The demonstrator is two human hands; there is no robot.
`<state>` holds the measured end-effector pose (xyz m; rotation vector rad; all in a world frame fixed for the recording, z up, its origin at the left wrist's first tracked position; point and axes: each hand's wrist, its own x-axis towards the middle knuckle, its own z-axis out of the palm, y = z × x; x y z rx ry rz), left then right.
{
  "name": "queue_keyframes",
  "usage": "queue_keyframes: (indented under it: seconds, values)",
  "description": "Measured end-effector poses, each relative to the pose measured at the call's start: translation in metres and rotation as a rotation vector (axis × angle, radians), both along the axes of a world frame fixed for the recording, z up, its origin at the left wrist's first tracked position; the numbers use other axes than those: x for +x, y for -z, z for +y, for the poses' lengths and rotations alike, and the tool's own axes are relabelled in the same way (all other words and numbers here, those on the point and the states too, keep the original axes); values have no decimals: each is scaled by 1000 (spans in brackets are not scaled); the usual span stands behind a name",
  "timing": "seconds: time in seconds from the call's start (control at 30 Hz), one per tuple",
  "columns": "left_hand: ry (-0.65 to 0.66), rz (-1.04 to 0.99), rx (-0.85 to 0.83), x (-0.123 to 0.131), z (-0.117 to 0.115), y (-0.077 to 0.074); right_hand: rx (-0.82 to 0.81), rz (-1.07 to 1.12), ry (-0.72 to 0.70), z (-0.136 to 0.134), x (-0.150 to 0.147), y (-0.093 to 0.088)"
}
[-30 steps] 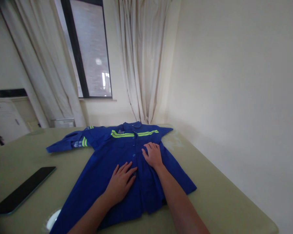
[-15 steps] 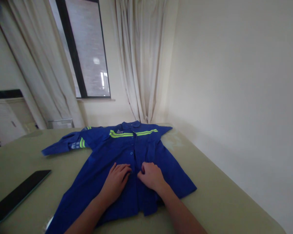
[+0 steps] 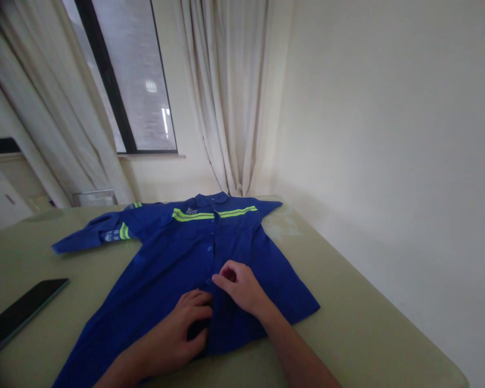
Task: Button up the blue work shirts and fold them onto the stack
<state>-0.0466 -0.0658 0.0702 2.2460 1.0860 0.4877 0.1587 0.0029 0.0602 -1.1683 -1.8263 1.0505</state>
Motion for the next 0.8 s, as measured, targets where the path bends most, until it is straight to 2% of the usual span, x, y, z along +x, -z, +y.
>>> queue_keyframes:
  seconds: [0.1,0.23,0.4,0.53,0.6,0.7,0.8]
  values:
    - [24,-14,-57,-3,4,1,36,-46,-90,-3,0,-1]
    - [85,26,-121,-8,6,3,-25,-102,-272,-3,3,3]
    - [55,-9,-24,-3,5,8,-112,-117,-386,-3,11,-3]
    - [57,-62,-12,-3,8,7,-108,-270,-496,-11,16,-15]
    - [-16,-106,-42,-5,11,5,-72,-381,-504,-16,15,-16]
    - [-192,-148,-62,-11,17,5,26,-517,-485,-21,11,-12]
    - [-301,-206,-54,-16,25,9,108,-520,-461,-21,8,-7]
